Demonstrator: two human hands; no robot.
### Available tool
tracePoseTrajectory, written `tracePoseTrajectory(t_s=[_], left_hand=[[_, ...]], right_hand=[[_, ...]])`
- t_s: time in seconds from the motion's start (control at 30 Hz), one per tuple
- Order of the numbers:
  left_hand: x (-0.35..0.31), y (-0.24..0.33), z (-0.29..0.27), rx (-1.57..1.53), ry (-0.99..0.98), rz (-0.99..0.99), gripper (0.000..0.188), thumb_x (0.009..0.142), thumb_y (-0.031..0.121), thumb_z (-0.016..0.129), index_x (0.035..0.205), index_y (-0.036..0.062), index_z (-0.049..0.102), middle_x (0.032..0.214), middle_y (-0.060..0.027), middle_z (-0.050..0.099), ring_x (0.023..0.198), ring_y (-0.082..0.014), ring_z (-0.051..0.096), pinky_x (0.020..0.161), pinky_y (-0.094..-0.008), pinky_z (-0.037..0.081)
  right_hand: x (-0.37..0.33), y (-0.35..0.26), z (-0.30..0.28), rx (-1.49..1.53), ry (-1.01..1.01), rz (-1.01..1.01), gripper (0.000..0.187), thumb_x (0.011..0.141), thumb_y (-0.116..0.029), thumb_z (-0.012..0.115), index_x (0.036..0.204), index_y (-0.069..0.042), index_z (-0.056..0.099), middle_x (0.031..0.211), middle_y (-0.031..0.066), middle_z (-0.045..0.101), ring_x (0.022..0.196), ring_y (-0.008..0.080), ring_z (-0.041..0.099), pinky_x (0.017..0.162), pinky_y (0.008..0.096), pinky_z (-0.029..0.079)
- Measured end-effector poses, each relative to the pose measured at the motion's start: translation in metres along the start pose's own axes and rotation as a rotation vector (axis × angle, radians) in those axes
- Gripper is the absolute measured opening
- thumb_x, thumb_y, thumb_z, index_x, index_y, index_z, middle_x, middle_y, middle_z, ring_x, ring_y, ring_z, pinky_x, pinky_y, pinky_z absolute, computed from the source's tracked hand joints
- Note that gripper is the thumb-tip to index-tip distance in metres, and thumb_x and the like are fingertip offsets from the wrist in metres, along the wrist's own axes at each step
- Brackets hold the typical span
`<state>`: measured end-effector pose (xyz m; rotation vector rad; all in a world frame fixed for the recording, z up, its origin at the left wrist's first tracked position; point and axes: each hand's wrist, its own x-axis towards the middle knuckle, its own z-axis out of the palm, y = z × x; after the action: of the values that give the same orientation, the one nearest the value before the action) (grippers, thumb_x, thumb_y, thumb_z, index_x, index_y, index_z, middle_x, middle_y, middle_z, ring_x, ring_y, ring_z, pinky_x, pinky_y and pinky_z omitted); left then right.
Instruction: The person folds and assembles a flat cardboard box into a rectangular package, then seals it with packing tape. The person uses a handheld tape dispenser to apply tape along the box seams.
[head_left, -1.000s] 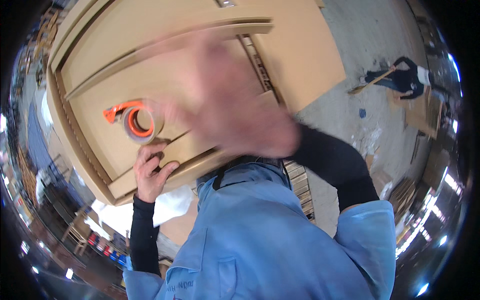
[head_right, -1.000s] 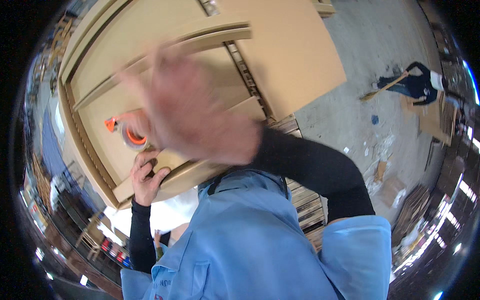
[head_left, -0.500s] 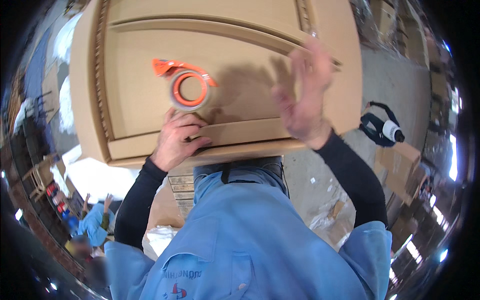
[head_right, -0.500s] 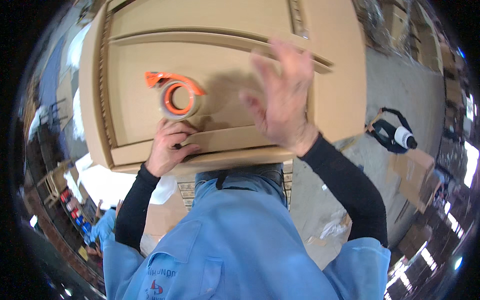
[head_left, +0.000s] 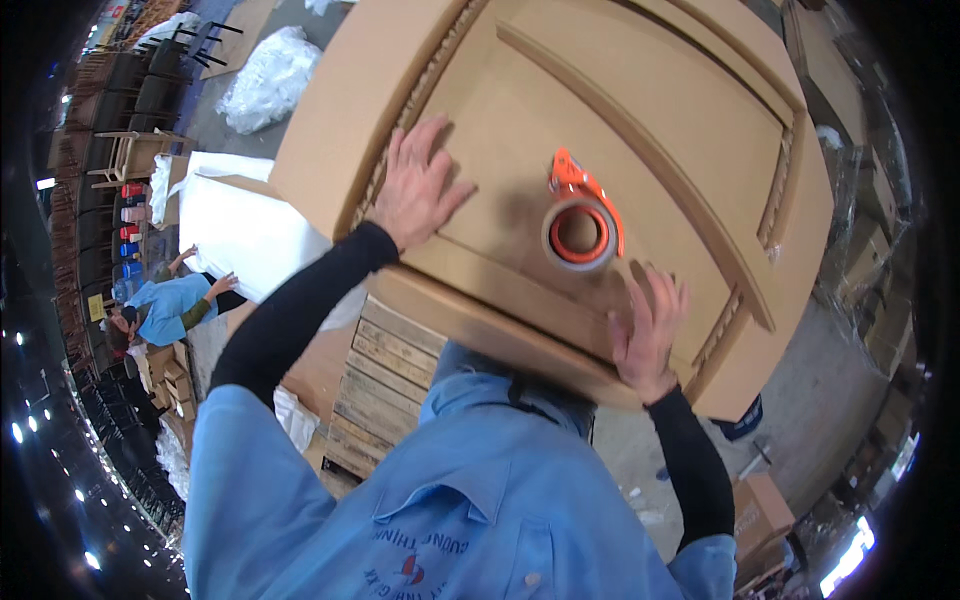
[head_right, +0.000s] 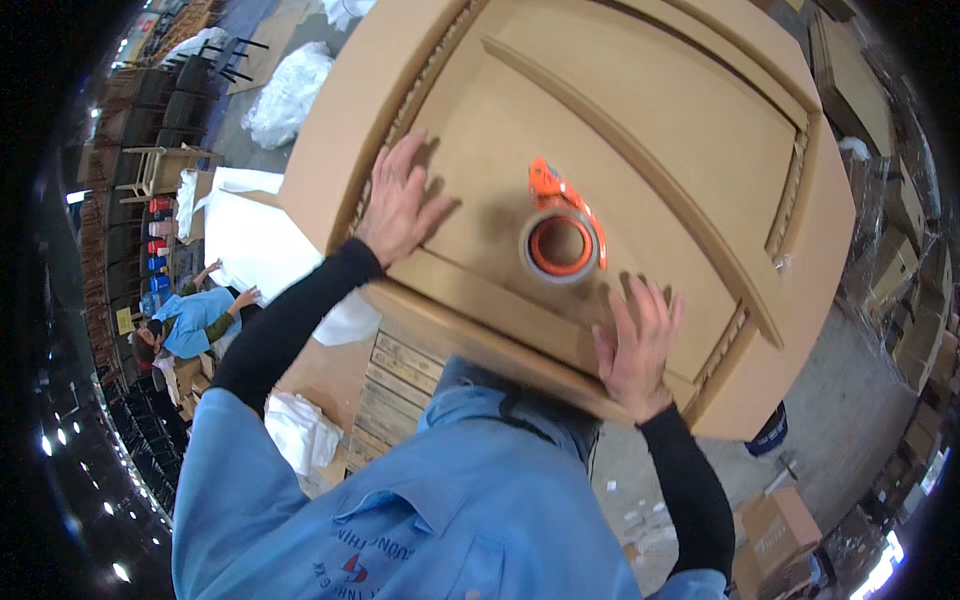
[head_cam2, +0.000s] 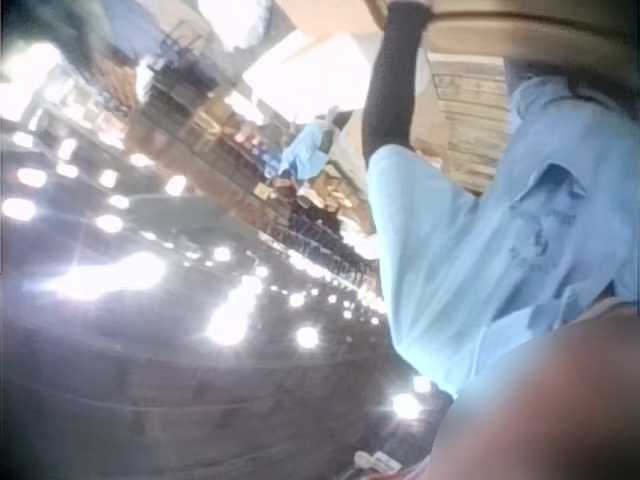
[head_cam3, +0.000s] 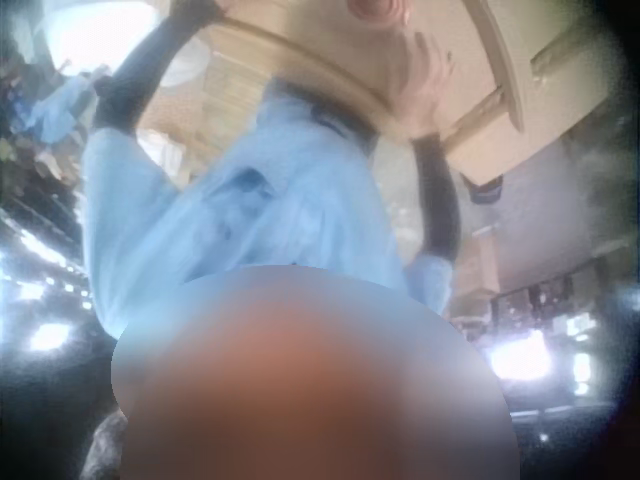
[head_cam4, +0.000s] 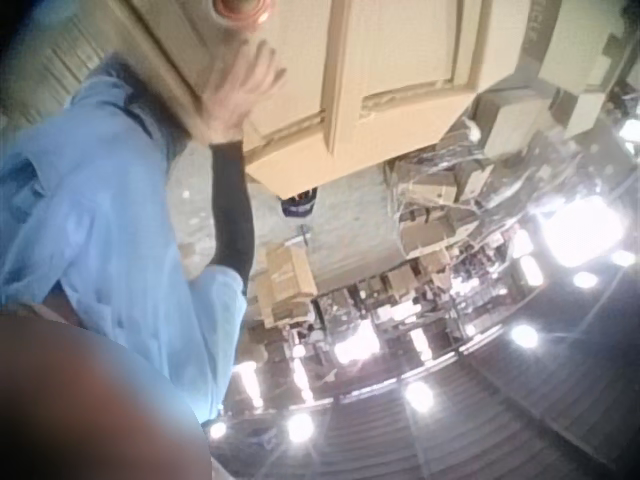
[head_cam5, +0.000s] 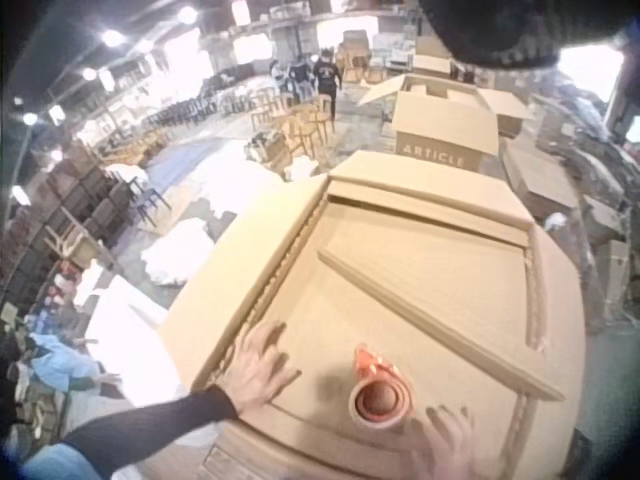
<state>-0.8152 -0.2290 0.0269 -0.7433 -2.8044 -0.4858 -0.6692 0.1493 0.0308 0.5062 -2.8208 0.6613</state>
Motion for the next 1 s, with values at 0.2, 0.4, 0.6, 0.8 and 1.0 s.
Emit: tracePoseTrajectory(t_s=[0.2,0.4,0.6,0.8,1.0], left_hand=[[-0.008,0.005,-0.002,-0.020,0.123,0.023,0.046,0.090,0.016,0.074,0.127,-0.0043,0.053,0.159,-0.0266,0.040,0.147,-0.0475,0.037,0.122,-0.0619,0.025],[-0.012,0.054,-0.024,-0.369,0.308,-0.320,0.073,0.101,0.014,0.065,0.160,-0.0035,0.027,0.164,-0.0228,0.033,0.153,-0.0367,0.032,0.127,-0.0467,0.021],[-0.005,0.126,-0.029,-0.610,0.467,-0.430,0.064,0.105,0.014,0.058,0.161,-0.0009,0.029,0.166,-0.0183,0.033,0.155,-0.0315,0.031,0.127,-0.0480,0.021],[0.026,0.192,-0.039,-0.911,0.535,-0.358,0.055,0.107,0.019,0.058,0.155,0.0007,0.037,0.165,-0.0174,0.036,0.149,-0.0337,0.039,0.123,-0.0489,0.032],[0.097,0.231,-0.032,-1.520,0.171,-0.622,0.053,0.111,0.037,0.051,0.149,0.0000,0.044,0.155,-0.0210,0.047,0.135,-0.0320,0.054,0.107,-0.0438,0.051]], right_hand=[[0.037,0.032,-0.022,0.057,0.255,0.079,0.062,0.088,-0.019,0.078,0.144,-0.006,0.055,0.152,0.0197,0.046,0.144,0.0427,0.041,0.123,0.0632,0.024],[0.096,0.078,-0.079,-0.289,0.056,0.196,0.050,0.089,-0.031,0.077,0.129,-0.005,0.064,0.135,0.0202,0.060,0.123,0.0392,0.058,0.110,0.0560,0.042],[0.120,0.099,-0.076,-0.094,-0.155,0.291,0.036,0.092,-0.035,0.073,0.105,-0.002,0.068,0.106,0.0193,0.072,0.094,0.0385,0.070,0.081,0.0457,0.057],[0.120,0.097,-0.078,0.944,-0.199,0.645,0.047,0.094,-0.025,0.079,0.129,0.003,0.064,0.113,0.0113,0.074,0.101,0.0202,0.070,0.085,0.0347,0.057],[0.092,0.019,-0.109,1.678,-0.288,0.365,0.083,0.086,-0.036,0.086,0.147,0.007,0.048,0.129,0.0184,0.066,0.113,0.0210,0.064,0.100,0.0356,0.052]])
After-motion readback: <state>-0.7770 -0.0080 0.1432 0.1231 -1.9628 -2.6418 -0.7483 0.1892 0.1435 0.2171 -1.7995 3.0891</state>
